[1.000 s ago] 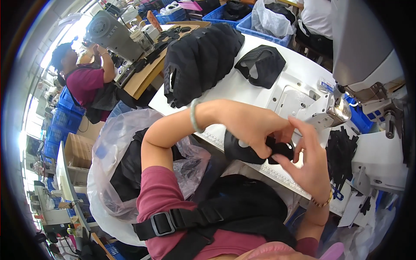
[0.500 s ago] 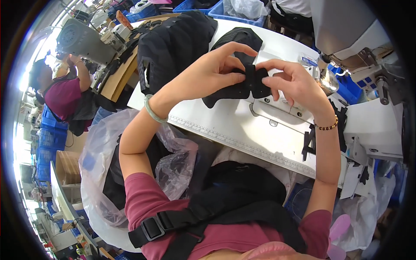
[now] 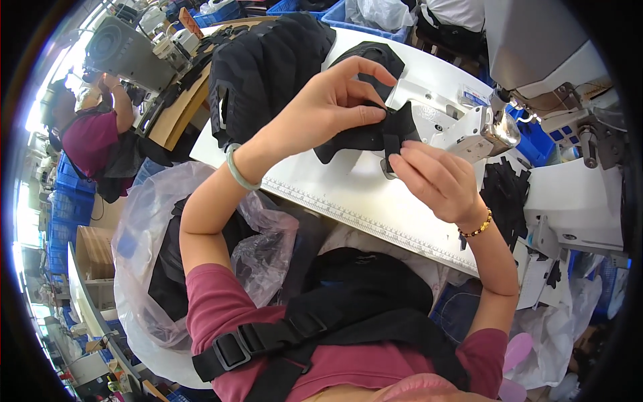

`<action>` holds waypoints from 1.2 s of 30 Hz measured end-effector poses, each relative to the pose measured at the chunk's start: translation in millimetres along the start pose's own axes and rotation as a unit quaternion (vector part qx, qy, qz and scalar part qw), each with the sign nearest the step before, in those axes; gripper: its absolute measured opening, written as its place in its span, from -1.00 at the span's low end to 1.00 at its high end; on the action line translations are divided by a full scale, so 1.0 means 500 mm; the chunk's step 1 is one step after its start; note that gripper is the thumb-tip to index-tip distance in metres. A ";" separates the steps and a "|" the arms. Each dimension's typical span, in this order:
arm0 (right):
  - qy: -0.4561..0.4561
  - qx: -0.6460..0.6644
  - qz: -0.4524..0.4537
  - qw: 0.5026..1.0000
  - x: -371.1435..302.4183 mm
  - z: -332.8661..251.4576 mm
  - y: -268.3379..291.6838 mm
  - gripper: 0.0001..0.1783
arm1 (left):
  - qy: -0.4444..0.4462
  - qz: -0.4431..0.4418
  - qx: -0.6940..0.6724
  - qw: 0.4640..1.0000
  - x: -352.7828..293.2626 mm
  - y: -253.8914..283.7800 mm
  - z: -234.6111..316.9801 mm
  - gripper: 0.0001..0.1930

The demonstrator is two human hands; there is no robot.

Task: The worker is using an industrial sewing machine to stitch various fabric and synthetic components of a shoe upper together.

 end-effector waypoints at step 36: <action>0.011 0.157 -0.046 0.986 0.064 -0.212 -0.336 -0.69 | 0.050 0.253 -0.270 0.928 -0.304 0.217 -0.131 -0.69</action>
Point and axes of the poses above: each hand's wrist, its own x-axis towards the middle knuckle, its own y-axis out of the back of the hand, z = x × y, the point moved 2 cm from there along x, towards the middle knuckle, and after that the axes turned 1 degree about z, right-handed, at the moved point
